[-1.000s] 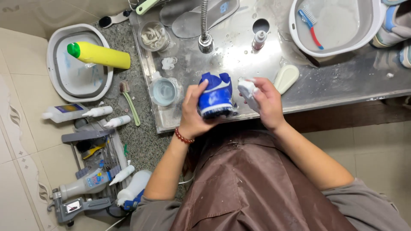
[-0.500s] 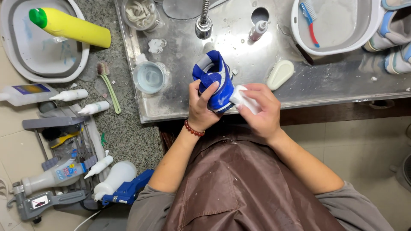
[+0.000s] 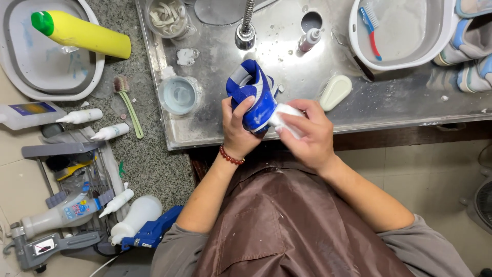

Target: The person rinses a blue and white sneaker under a faucet, then scrubs it with a white sponge and liquid detergent. They rinse the shoe again, squeeze out excess water, and place it on the counter next to other shoes.

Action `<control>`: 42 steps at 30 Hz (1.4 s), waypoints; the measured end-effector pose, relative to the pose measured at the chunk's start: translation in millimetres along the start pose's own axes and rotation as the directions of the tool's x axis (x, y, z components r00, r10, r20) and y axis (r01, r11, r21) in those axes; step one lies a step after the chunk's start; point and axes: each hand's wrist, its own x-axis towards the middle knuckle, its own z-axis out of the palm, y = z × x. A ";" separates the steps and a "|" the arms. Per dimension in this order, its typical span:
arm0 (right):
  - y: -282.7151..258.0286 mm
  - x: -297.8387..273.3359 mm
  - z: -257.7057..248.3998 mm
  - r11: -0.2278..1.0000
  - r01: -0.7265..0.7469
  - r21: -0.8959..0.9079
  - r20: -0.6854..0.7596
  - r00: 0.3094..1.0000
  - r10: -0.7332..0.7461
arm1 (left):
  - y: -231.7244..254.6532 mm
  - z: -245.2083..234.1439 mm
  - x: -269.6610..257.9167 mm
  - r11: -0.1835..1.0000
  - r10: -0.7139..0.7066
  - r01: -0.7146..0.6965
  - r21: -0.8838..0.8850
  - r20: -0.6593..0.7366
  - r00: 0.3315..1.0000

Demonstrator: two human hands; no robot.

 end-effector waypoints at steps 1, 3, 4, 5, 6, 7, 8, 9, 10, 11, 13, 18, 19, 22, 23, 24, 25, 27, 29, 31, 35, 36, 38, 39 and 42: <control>-0.1 -1.1 0.0 1.000 -0.003 0.000 0.006 1.000 0.003 | 2.2 0.5 -2.0 1.000 -0.006 0.006 0.000 -0.001 1.000; 0.7 2.0 2.2 0.990 0.133 -0.046 0.009 0.991 -0.132 | 2.8 0.4 1.0 1.000 -0.004 0.004 -0.005 -0.007 1.000; 2.4 3.3 2.4 0.990 0.136 -0.048 0.010 0.991 -0.135 | 2.1 1.2 1.1 1.000 -0.003 0.003 -0.006 -0.010 1.000; 4.3 4.4 2.4 1.000 0.011 0.027 0.008 1.000 -0.012 | 1.5 2.4 1.1 1.000 -0.014 0.014 -0.002 -0.007 1.000; 5.8 4.4 2.1 0.988 -0.117 0.099 0.011 0.993 0.116 | 1.2 3.7 0.9 1.000 -0.025 0.025 -0.001 0.001 1.000; -1.1 4.0 1.5 0.988 -0.118 0.096 0.007 0.993 0.118 | 2.9 3.7 2.1 1.000 -0.023 0.023 -0.005 0.003 1.000; -7.9 4.5 1.6 1.000 -0.006 0.013 -0.004 1.000 0.006 | 4.3 2.7 3.7 1.000 -0.012 0.012 -0.010 -0.006 1.000; -14.7 4.8 1.7 0.992 0.106 -0.072 -0.006 0.994 -0.106 | 5.8 1.8 5.1 1.000 -0.001 0.001 -0.015 -0.015 1.000; -4.2 3.0 4.1 0.992 0.101 -0.071 -0.011 0.995 -0.102 | 4.8 0.4 2.0 1.000 0.000 0.000 -0.015 -0.009 1.000; 6.1 1.0 6.5 0.998 0.046 -0.030 -0.001 0.999 -0.046 | 3.9 -1.2 -1.2 1.000 -0.005 0.005 -0.006 -0.005 1.000; 22.9 4.6 9.8 1.000 0.008 0.012 0.010 1.000 -0.008 | 0.1 -0.9 -0.7 1.000 0.001 -0.001 0.007 -0.013 1.000; 2.0 -2.7 15.2 1.000 -0.004 0.018 0.004 1.000 0.004 | -3.1 -6.2 -9.9 1.000 -0.010 0.010 0.012 -0.033 0.999; 7.3 -4.6 17.0 1.000 -0.010 0.025 0.006 1.000 0.010 | -2.2 -8.3 -13.2 1.000 -0.015 0.015 0.017 -0.028 1.000; 17.9 -2.5 19.3 0.998 0.024 0.050 0.051 0.998 -0.027 | -2.1 -9.2 -14.8 1.000 -0.010 0.010 0.014 -0.026 1.000; 16.9 -0.4 19.5 0.994 -0.100 0.047 0.046 0.994 0.098 | -1.4 -9.0 -14.5 1.000 -0.012 0.013 0.027 -0.024 1.000; 15.9 0.4 19.6 0.973 -0.225 0.044 0.040 0.974 0.224 | -0.8 -8.4 -15.2 0.999 -0.016 0.016 0.037 -0.019 1.000; 6.9 1.3 17.5 0.974 -0.224 0.043 0.037 0.974 0.222 | -1.8 -6.7 -11.4 0.999 -0.013 0.014 0.036 -0.019 1.000; -15.6 -3.3 14.1 0.998 0.050 -0.036 0.005 0.999 -0.050 | 1.9 -8.3 -12.2 0.999 -0.025 0.026 0.024 -0.026 0.999; 5.2 -0.3 15.0 1.000 0.013 0.016 0.007 1.000 -0.013 | 4.7 -6.7 -13.5 0.999 -0.026 0.026 0.031 -0.023 0.999; 26.6 4.0 12.3 0.998 -0.021 0.059 0.010 1.000 0.021 | 5.8 -1.9 -8.4 0.999 -0.021 0.022 0.028 -0.025 0.999; 49.8 2.1 1.5 0.752 -0.414 0.512 0.116 0.901 0.418 | 4.8 3.3 -8.2 0.999 -0.043 0.043 0.015 0.015 0.999; 51.1 4.7 -1.2 0.456 -0.544 0.704 0.236 0.786 0.572 | 2.5 3.1 -7.4 0.999 -0.041 0.040 0.025 0.024 0.999; 47.1 11.0 -7.0 0.377 -0.557 0.740 0.289 0.770 0.569 | 8.5 4.6 -4.9 0.999 -0.037 0.037 0.007 0.025 0.999; 45.2 14.5 -9.9 0.290 -0.566 0.772 0.339 0.752 0.566 | 11.4 5.4 -3.4 0.999 -0.031 0.031 -0.010 0.033 0.999; 45.5 7.2 -10.3 0.462 -0.535 0.707 0.265 0.807 0.528 | 14.6 11.2 -1.9 1.000 -0.022 0.022 0.001 0.025 0.999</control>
